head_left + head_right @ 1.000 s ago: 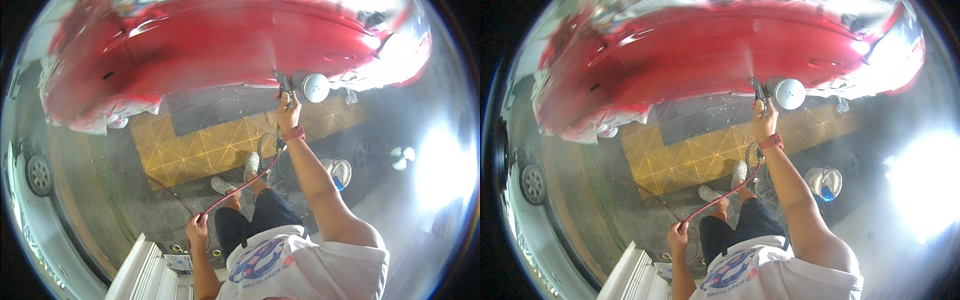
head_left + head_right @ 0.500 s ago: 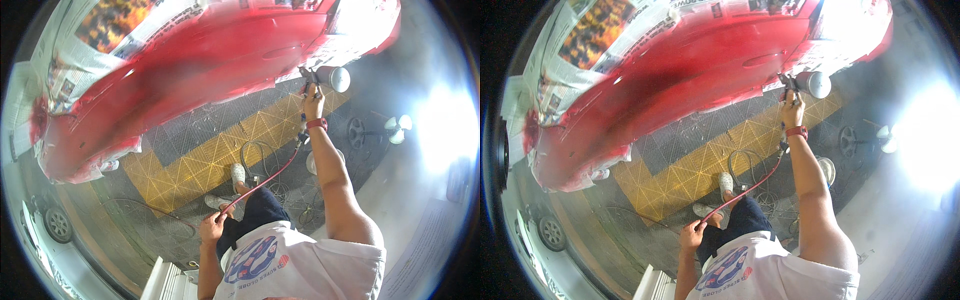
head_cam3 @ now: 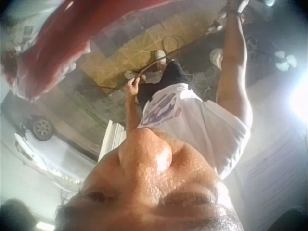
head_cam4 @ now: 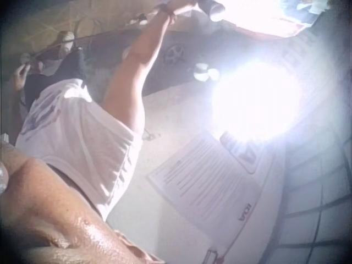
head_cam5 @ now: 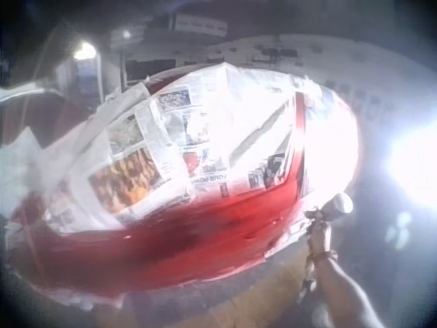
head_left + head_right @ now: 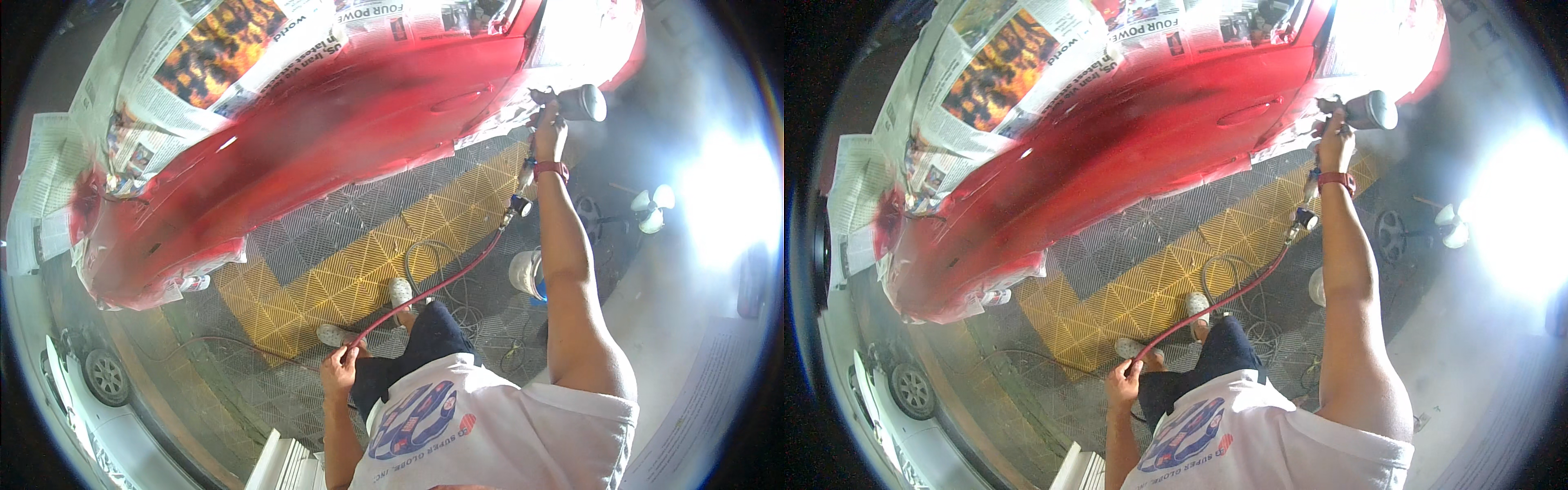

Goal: The person uses a spray gun to apply red paint to the side of a red car in a garage. The car is masked with newspaper and plastic sheeting. The person moves along the side of the vehicle, spraying the door and rear quarter panel.

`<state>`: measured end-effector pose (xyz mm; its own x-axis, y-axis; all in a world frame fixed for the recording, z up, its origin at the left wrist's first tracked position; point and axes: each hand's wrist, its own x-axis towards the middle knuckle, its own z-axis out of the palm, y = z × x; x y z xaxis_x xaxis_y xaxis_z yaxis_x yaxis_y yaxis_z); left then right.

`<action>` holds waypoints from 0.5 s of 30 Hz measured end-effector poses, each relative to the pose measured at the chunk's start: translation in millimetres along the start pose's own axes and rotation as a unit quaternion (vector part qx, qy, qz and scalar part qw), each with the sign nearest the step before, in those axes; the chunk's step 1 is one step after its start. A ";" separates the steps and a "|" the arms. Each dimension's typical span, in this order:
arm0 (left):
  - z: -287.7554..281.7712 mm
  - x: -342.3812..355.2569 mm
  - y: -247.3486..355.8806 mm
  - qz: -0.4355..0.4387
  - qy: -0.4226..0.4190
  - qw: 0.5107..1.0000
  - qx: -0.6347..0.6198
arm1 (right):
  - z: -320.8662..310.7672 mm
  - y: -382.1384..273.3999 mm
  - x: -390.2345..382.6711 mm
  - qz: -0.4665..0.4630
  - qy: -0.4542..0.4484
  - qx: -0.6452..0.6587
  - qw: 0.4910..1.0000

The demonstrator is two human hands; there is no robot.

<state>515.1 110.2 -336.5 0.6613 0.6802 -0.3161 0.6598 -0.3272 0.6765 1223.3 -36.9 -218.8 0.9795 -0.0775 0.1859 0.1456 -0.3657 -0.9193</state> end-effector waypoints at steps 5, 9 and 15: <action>-47.6 -25.1 -47.0 -0.078 -0.041 0.994 -0.061 | 57.2 -26.7 -99.7 0.026 -0.120 0.015 0.992; -66.9 -79.2 -141.2 -0.078 0.028 0.995 -0.048 | 114.0 -60.1 -220.3 -0.050 -0.173 -0.003 0.984; -125.2 -167.8 -243.6 -0.270 0.019 0.961 -0.063 | 202.6 -129.9 -407.3 -0.060 -0.266 0.023 0.962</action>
<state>198.7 157.9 -364.9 0.2198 0.7524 -0.6210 0.8533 0.1603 0.4962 833.7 230.0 -245.3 0.8860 0.4531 0.0983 0.2554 -0.3001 -0.9191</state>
